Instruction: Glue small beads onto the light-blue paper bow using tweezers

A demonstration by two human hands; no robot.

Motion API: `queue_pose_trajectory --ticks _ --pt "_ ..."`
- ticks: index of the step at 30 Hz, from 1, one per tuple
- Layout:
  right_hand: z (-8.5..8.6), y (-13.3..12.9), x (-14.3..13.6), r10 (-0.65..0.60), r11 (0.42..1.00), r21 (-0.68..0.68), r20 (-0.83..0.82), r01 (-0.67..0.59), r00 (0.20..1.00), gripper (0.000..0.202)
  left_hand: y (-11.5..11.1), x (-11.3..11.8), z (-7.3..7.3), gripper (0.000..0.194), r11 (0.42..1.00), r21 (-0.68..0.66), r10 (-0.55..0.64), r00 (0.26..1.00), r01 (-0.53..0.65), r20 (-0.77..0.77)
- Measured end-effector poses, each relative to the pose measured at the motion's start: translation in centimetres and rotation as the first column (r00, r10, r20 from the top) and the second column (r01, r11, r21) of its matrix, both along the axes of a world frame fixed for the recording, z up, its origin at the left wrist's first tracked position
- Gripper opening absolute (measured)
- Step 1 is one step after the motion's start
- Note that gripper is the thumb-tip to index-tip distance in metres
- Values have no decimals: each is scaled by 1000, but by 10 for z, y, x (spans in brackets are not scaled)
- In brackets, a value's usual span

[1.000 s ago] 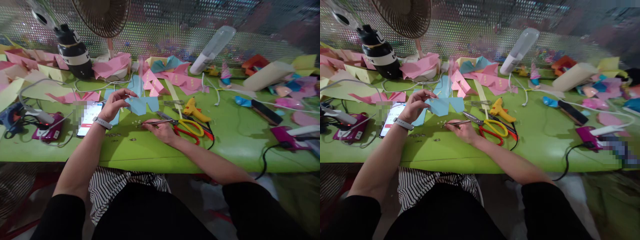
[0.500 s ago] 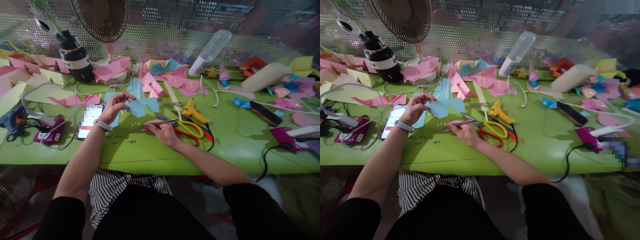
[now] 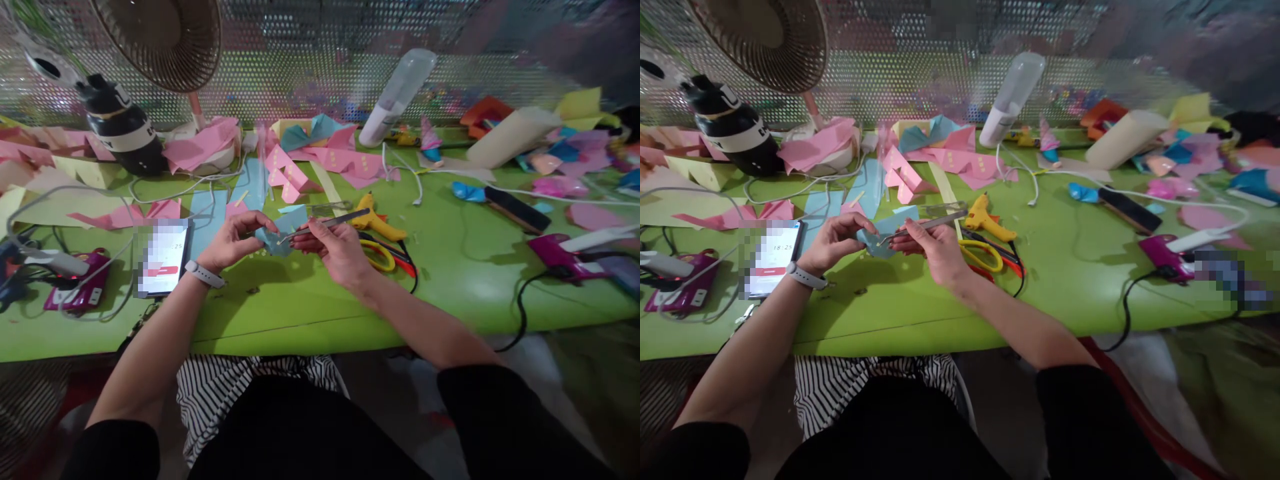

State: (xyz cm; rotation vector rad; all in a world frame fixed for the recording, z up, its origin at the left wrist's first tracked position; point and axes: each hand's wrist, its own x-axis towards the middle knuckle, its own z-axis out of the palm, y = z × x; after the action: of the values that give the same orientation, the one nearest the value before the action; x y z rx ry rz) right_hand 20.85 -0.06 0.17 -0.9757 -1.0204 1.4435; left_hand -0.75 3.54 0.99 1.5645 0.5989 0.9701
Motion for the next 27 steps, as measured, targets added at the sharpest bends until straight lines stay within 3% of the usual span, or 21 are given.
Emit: queue_pose_trajectory --ticks 9,15,27 --pt "1 -1 -1 30 998 -50 -16 -31 999 38 0 4 -2 18 1000 -18 -22 999 22 -32" --pt "1 0 -1 37 998 -59 0 -37 999 39 -2 5 -1 31 993 -95 -70 997 68 -18" --pt "-1 2 0 21 999 -46 36 -19 999 41 0 10 -9 33 968 -230 -85 993 101 78"
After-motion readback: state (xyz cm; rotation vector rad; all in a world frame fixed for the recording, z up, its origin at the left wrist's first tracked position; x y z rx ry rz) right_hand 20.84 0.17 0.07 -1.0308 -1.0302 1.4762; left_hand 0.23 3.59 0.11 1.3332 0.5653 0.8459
